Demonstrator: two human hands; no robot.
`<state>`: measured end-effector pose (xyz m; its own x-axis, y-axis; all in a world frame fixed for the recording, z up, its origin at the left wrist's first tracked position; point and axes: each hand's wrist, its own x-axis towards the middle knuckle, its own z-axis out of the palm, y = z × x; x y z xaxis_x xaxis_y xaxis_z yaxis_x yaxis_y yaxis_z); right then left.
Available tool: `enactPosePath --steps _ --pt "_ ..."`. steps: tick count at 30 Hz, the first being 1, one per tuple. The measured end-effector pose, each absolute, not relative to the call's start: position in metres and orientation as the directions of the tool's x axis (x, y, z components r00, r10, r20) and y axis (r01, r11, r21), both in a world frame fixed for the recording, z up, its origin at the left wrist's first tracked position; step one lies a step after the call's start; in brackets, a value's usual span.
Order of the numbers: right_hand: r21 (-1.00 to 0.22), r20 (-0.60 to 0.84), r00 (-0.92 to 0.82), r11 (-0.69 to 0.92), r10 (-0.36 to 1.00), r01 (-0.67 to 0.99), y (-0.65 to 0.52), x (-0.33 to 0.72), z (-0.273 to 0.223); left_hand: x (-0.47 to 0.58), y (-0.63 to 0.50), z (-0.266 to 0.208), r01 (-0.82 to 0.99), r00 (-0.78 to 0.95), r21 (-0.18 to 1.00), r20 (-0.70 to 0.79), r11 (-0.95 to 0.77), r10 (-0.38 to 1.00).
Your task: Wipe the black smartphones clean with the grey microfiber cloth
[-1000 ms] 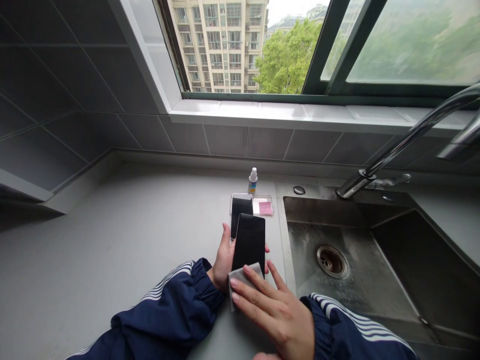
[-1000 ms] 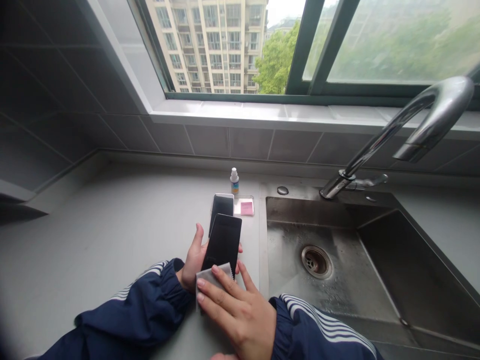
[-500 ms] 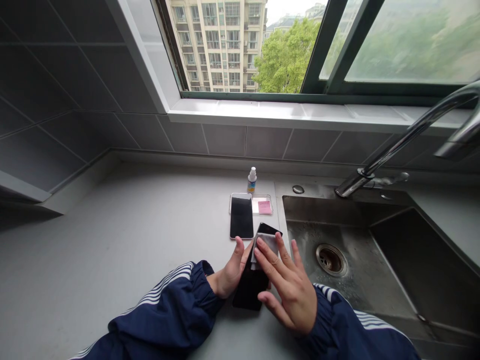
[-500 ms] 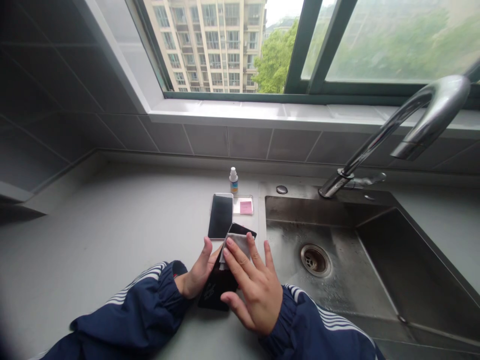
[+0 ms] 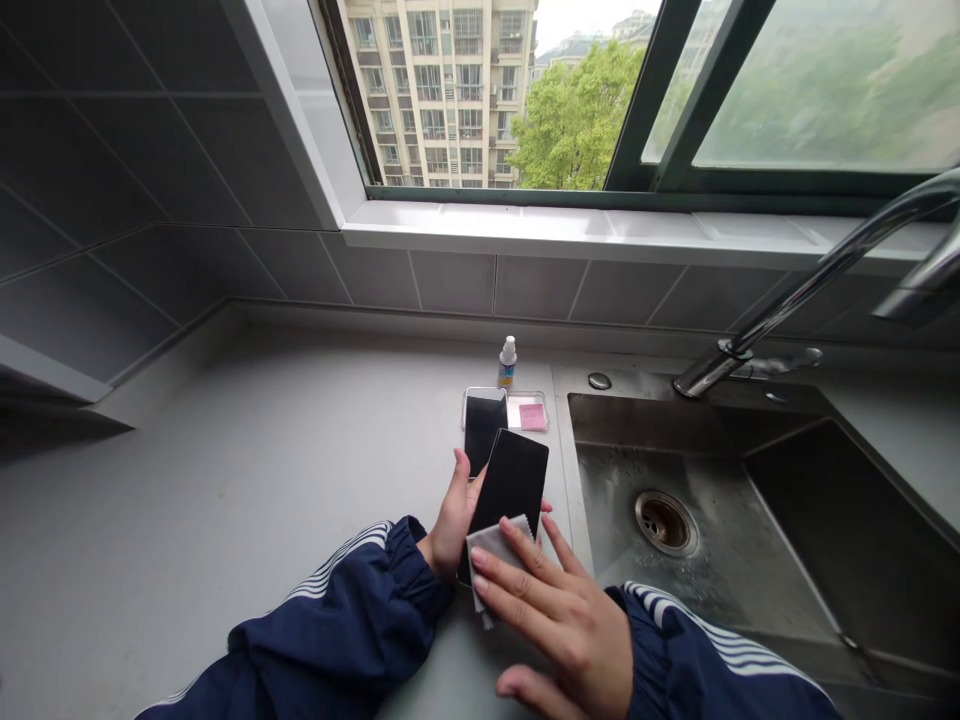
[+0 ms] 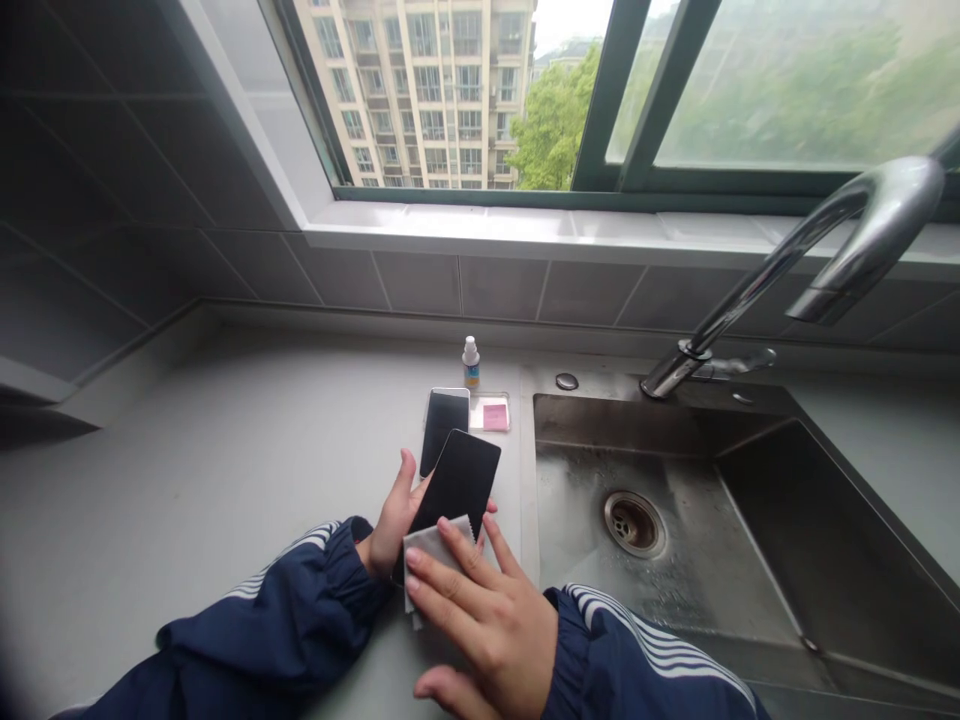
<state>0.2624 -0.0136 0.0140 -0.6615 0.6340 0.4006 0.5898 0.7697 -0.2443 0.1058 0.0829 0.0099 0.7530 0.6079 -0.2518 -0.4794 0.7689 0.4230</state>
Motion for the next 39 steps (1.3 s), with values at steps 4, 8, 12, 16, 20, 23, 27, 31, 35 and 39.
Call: enactPosePath --steps 4,8,12,16,20,23,27,31,35,39 --pt "-0.263 0.456 -0.649 0.788 0.61 0.556 -0.013 0.267 0.017 0.103 0.087 0.009 -0.503 0.735 0.396 -0.273 0.769 0.621" --pt "-0.312 0.528 -0.566 0.764 0.633 0.564 -0.006 0.279 0.022 0.103 0.09 0.008 -0.545 0.709 0.326 -0.314 0.773 0.632" --pt "-0.349 0.561 -0.489 0.727 0.667 0.591 0.0 0.292 0.025 0.105 0.09 0.006 -0.541 0.738 0.291 -0.286 0.789 0.611" --pt "-0.346 0.555 -0.498 0.729 0.666 0.59 -0.002 0.291 0.023 0.106 0.089 0.008 -0.52 0.742 0.302 -0.304 0.799 0.598" --pt "-0.321 0.502 -0.591 0.771 0.631 0.55 -0.009 0.277 0.02 0.105 0.086 0.013 -0.468 0.74 0.387 -0.32 0.795 0.592" --pt "-0.282 0.461 -0.643 0.788 0.612 0.548 -0.014 0.265 0.016 0.105 0.082 0.015 -0.408 0.789 0.425 -0.281 0.808 0.546" --pt "-0.253 0.431 -0.638 0.764 0.638 0.594 -0.017 0.255 0.011 0.106 0.079 0.015 -0.404 0.828 0.397 -0.224 0.824 0.514" --pt "-0.242 0.403 -0.625 0.736 0.669 0.632 -0.017 0.253 0.011 0.108 0.077 0.011 -0.431 0.82 0.371 -0.22 0.823 0.529" --pt "-0.211 0.39 -0.572 0.675 0.721 0.707 -0.014 0.258 0.013 0.108 0.071 0.005 -0.378 0.81 0.422 -0.281 0.824 0.515" --pt "-0.204 0.411 -0.465 0.576 0.784 0.791 -0.007 0.267 0.015 0.109 0.065 0.007 -0.308 0.851 0.587 -0.182 0.749 0.493"
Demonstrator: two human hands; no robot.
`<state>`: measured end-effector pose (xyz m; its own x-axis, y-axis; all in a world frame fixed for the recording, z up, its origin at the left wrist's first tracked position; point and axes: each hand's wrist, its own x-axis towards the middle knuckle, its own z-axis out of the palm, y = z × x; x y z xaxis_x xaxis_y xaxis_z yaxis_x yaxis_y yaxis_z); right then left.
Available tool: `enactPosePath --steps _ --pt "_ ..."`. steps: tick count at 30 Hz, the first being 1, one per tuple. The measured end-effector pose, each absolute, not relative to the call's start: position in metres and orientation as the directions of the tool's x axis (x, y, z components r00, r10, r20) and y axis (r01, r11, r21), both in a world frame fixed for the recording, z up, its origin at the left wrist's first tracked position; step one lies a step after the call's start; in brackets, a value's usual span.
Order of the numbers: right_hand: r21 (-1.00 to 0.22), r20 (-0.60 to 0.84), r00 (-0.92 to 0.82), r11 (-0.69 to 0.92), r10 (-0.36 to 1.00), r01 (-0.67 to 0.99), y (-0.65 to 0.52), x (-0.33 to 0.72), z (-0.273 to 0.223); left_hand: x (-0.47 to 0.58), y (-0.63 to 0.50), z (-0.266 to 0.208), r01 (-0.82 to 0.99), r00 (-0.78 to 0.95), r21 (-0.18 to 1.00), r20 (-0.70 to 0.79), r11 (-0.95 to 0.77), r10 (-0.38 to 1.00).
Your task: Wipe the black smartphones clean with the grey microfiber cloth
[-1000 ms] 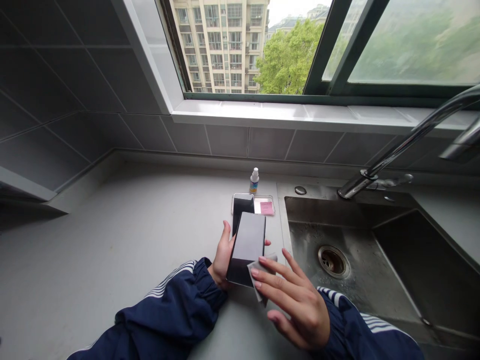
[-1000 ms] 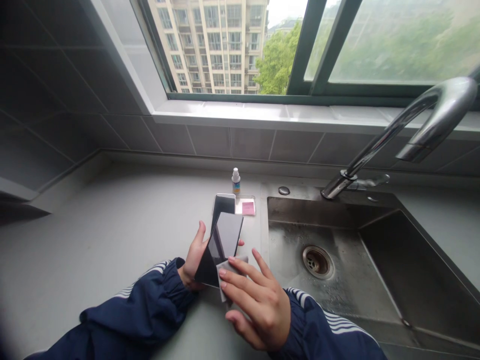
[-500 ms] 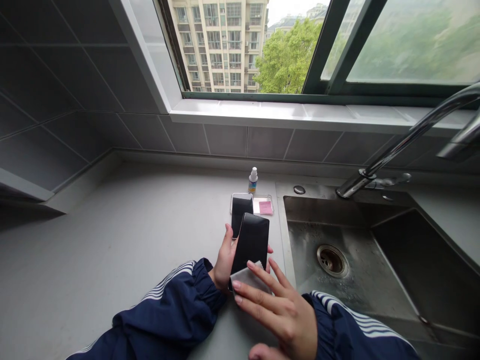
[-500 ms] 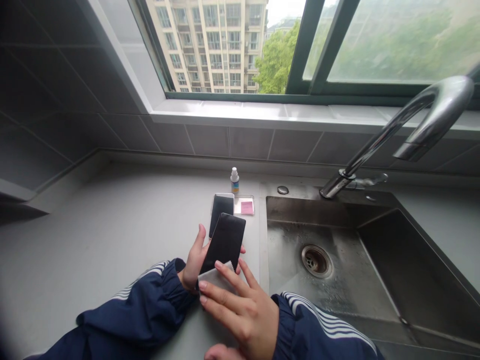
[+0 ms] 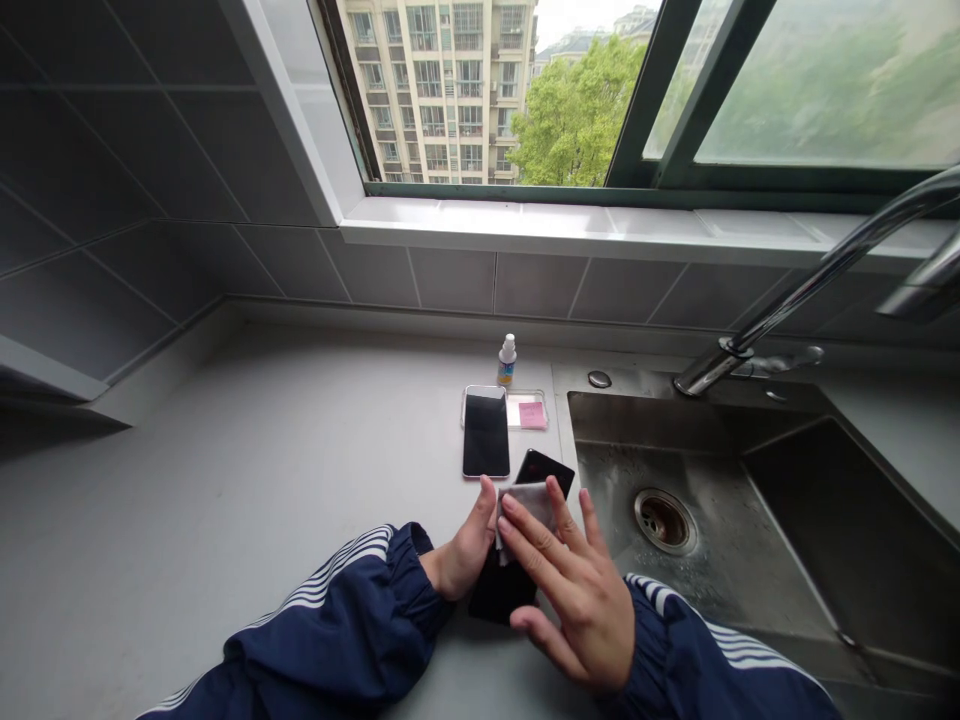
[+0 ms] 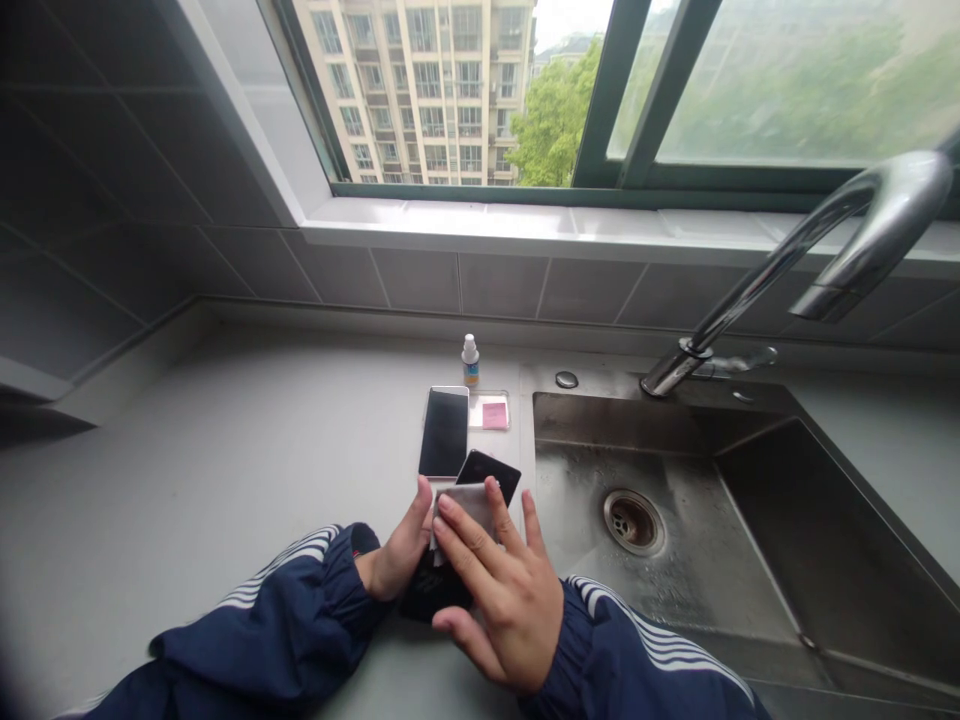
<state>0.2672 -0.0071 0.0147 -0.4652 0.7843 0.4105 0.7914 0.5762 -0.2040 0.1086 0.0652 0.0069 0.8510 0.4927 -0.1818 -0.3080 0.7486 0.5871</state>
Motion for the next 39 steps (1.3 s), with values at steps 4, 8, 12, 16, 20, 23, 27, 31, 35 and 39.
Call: enactPosePath --steps 4,8,12,16,20,23,27,31,35,39 --pt "-0.198 0.449 -0.383 0.508 0.807 0.838 0.001 0.279 0.014 0.108 0.066 0.014 -0.279 0.806 0.865 -0.024 0.416 0.592" --pt "-0.215 0.472 -0.324 0.463 0.82 0.86 0.008 0.288 0.013 0.106 0.068 0.011 -0.179 0.813 0.896 -0.098 0.406 0.575" --pt "-0.236 0.477 -0.292 0.442 0.829 0.866 0.012 0.293 0.012 0.105 0.068 0.003 -0.113 0.835 0.715 -0.308 0.69 0.456" --pt "-0.249 0.493 -0.285 0.447 0.822 0.859 0.014 0.297 0.012 0.105 0.071 0.001 -0.162 0.844 0.525 -0.365 0.836 0.393" --pt "-0.266 0.518 -0.288 0.472 0.805 0.841 0.015 0.3 0.014 0.105 0.077 0.003 -0.156 0.888 0.349 -0.361 0.924 0.286" --pt "-0.28 0.531 -0.29 0.488 0.796 0.827 0.017 0.303 0.015 0.103 0.081 0.004 -0.192 0.897 0.302 -0.332 0.934 0.292" --pt "-0.327 0.529 -0.33 0.546 0.782 0.771 0.017 0.303 0.013 0.101 0.086 0.003 -0.322 0.878 0.279 -0.27 0.905 0.395" --pt "-0.495 0.512 -0.291 0.555 0.808 0.669 0.013 0.3 0.008 0.101 0.086 0.003 -0.329 0.882 0.269 -0.255 0.905 0.397" --pt "-0.745 0.427 -0.063 0.391 0.902 0.541 0.009 0.295 0.002 0.102 0.084 0.002 -0.289 0.888 0.296 -0.273 0.911 0.37" --pt "-0.867 0.334 0.12 0.256 0.935 0.428 0.007 0.293 0.001 0.102 0.081 0.0 -0.221 0.894 0.356 -0.298 0.908 0.334"
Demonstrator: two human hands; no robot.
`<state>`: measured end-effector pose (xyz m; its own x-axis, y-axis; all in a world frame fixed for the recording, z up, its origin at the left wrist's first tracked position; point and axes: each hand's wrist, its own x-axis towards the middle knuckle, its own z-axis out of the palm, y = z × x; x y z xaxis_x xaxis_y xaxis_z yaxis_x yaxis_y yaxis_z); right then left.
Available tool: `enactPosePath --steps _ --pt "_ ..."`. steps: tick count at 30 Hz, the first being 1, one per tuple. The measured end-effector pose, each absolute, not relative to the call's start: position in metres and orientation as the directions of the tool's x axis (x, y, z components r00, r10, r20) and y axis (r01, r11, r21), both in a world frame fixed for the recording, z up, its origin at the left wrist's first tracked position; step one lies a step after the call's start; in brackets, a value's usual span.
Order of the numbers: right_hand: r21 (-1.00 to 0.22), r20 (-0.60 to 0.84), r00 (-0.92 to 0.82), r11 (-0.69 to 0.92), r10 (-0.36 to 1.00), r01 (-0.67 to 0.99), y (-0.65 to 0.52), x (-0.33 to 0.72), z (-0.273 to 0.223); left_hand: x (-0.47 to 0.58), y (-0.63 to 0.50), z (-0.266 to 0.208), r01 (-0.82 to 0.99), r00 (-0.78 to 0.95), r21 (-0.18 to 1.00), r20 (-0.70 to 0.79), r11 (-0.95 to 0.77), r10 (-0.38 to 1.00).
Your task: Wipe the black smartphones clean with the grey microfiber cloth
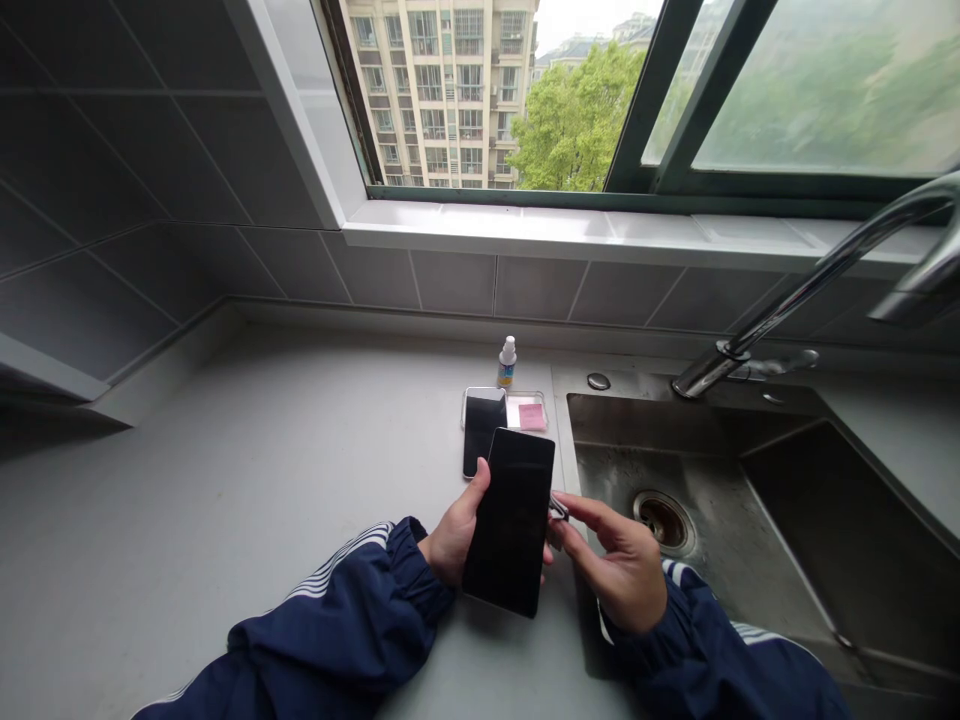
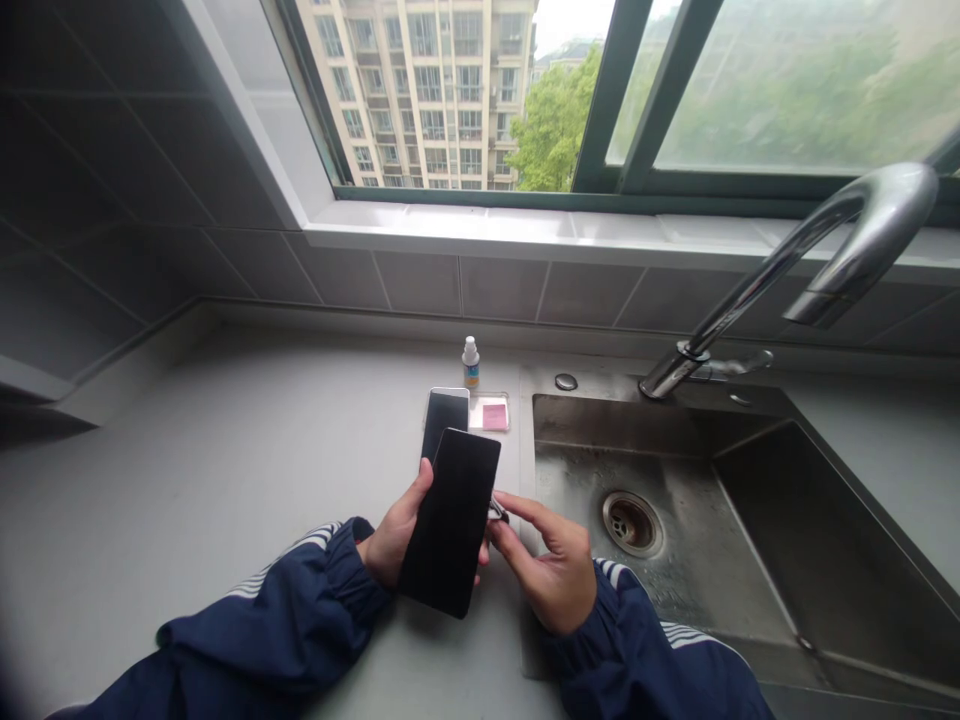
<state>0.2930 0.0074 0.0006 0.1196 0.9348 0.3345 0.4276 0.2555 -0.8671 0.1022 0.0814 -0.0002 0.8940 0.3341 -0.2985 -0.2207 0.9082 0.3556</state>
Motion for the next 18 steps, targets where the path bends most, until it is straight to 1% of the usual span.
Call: enactPosePath --steps 3,6,7,9,11,13,15,16,17,18 --pt "-0.933 0.259 0.192 0.194 0.946 0.303 0.01 0.294 0.003 0.103 0.081 0.0 -0.227 0.884 0.389 -0.302 0.893 0.356" --pt "-0.975 0.12 0.25 0.068 0.961 0.21 0.012 0.294 0.006 0.104 0.082 0.002 -0.318 0.826 0.428 -0.313 0.846 0.468" --pt "-0.98 0.083 0.246 0.035 0.966 0.196 0.012 0.293 0.006 0.104 0.083 0.003 -0.352 0.798 0.443 -0.319 0.825 0.512" --pt "-0.981 0.038 0.176 0.003 0.984 0.196 0.013 0.292 0.008 0.103 0.085 0.006 -0.4 0.75 0.467 -0.328 0.789 0.574" --pt "-0.968 0.061 0.053 0.046 0.997 0.247 0.013 0.29 0.01 0.102 0.087 0.009 -0.432 0.72 0.482 -0.324 0.762 0.614" --pt "-0.933 0.159 -0.051 0.167 0.986 0.32 0.013 0.289 0.013 0.1 0.089 0.011 -0.453 0.698 0.494 -0.322 0.742 0.64" --pt "-0.891 0.245 -0.089 0.26 0.965 0.371 0.013 0.288 0.015 0.099 0.09 0.012 -0.459 0.688 0.5 -0.324 0.735 0.65" --pt "-0.885 0.249 -0.081 0.26 0.965 0.385 0.012 0.288 0.015 0.099 0.09 0.012 -0.458 0.687 0.502 -0.324 0.734 0.65" --pt "-0.896 0.215 -0.062 0.223 0.975 0.384 0.012 0.287 0.015 0.1 0.09 0.012 -0.454 0.691 0.502 -0.324 0.736 0.647" --pt "-0.923 0.146 -0.044 0.152 0.988 0.354 0.012 0.287 0.015 0.1 0.089 0.012 -0.448 0.698 0.499 -0.324 0.742 0.639"
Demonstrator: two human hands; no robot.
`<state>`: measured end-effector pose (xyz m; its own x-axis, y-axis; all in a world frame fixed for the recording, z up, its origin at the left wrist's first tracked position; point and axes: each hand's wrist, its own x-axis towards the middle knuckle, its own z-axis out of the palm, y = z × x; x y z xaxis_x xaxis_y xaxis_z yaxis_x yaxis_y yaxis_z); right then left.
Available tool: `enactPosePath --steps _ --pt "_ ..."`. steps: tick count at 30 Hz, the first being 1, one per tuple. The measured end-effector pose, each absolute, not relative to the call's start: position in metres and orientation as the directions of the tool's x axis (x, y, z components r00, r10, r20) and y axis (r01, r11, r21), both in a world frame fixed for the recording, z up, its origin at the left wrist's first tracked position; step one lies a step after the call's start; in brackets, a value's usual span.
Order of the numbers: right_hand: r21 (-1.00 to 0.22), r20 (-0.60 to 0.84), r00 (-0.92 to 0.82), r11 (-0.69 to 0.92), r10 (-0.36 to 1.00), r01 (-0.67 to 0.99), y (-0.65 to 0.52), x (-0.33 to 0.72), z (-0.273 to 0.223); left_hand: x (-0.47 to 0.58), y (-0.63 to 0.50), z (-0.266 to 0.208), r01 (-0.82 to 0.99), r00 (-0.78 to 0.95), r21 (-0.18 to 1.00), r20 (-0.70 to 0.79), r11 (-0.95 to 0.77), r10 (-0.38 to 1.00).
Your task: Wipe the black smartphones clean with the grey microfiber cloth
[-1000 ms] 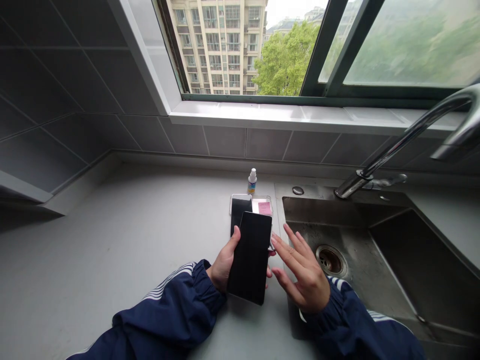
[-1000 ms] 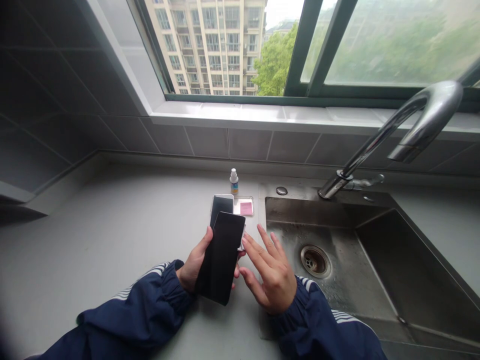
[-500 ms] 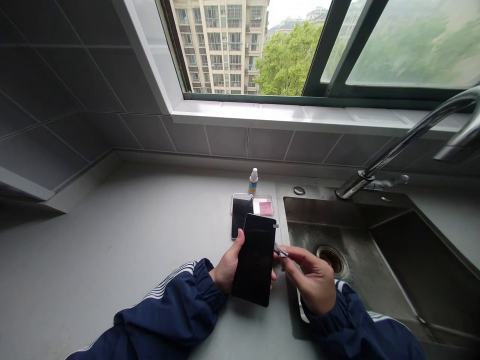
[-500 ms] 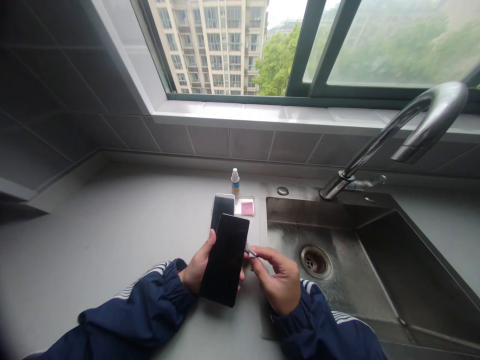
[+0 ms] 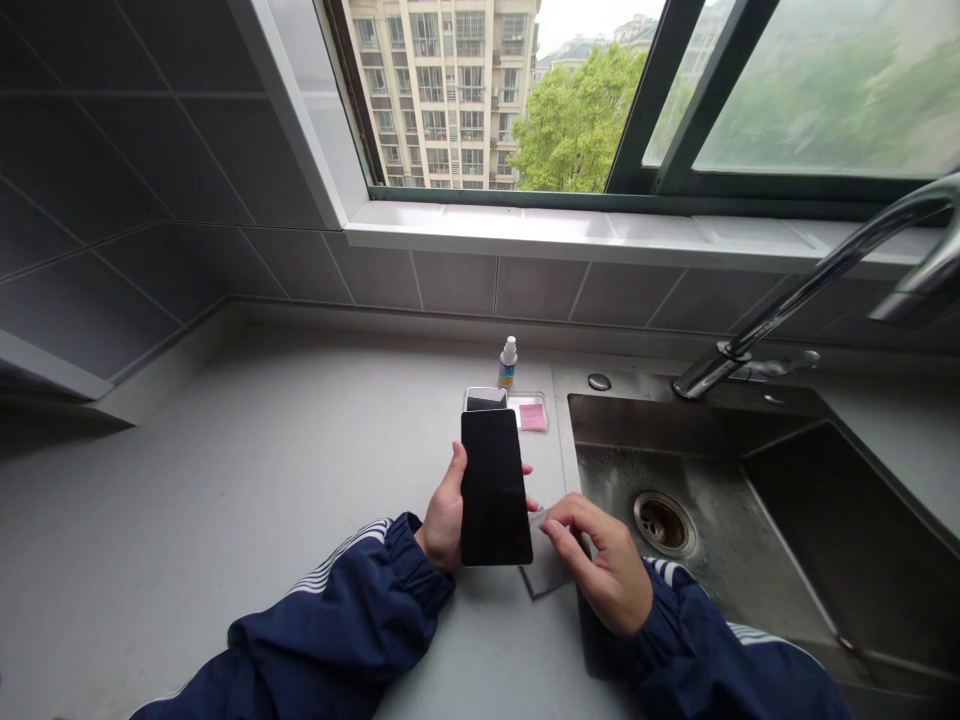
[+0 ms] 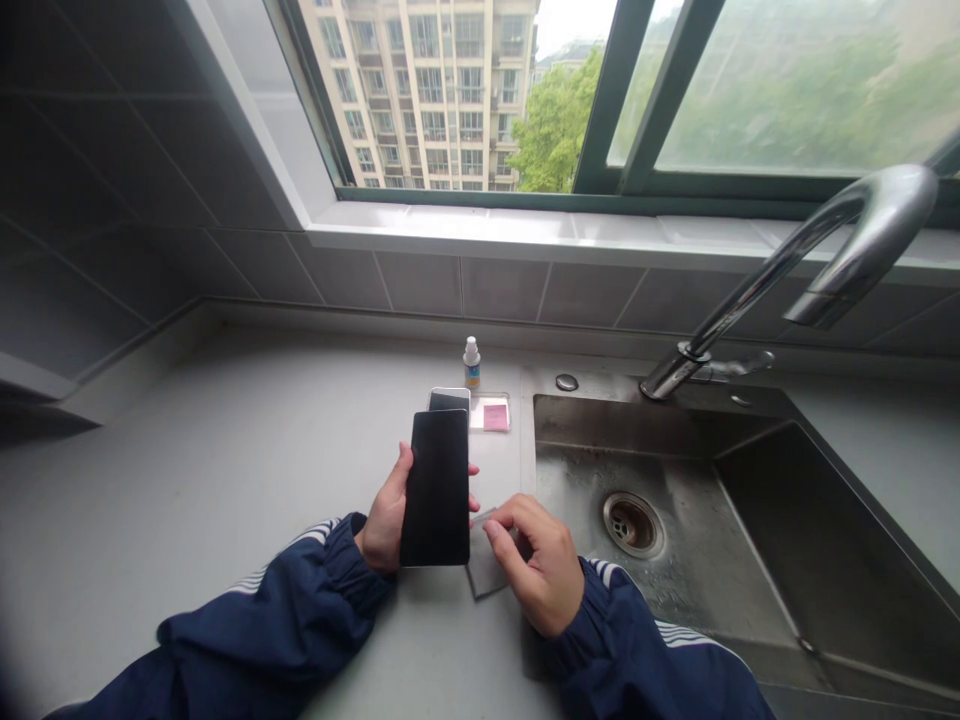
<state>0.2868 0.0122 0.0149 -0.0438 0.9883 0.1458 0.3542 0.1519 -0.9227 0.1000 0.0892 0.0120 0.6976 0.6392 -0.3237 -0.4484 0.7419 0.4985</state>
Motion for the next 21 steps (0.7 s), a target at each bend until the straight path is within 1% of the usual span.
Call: enactPosePath --steps 2,4,6,9,13,17,21 --pt "-0.981 -0.087 -0.067 -0.074 0.994 0.178 0.012 0.285 0.013 0.102 0.088 0.013 -0.435 0.71 0.488 -0.331 0.757 0.622" --pt "-0.952 -0.297 -0.203 -0.307 0.933 -0.017 0.011 0.281 0.011 0.104 0.086 0.015 -0.448 0.68 0.506 -0.342 0.737 0.648" --pt "-0.89 -0.389 -0.326 -0.443 0.862 -0.108 0.011 0.277 0.008 0.106 0.084 0.016 -0.468 0.621 0.572 -0.329 0.674 0.711" --pt "-0.856 -0.42 -0.358 -0.495 0.834 -0.151 0.01 0.275 0.005 0.107 0.083 0.016 -0.445 0.602 0.685 -0.249 0.577 0.759" --pt "-0.841 -0.426 -0.338 -0.505 0.839 -0.195 0.011 0.276 0.004 0.105 0.085 0.015 -0.403 0.635 0.764 -0.164 0.505 0.755" --pt "-0.842 -0.431 -0.282 -0.495 0.857 -0.215 0.013 0.277 0.005 0.103 0.086 0.018 -0.423 0.643 0.777 -0.104 0.465 0.759" --pt "-0.84 -0.449 -0.221 -0.493 0.866 -0.228 0.016 0.278 0.006 0.102 0.088 0.02 -0.437 0.69 0.751 -0.074 0.495 0.72"
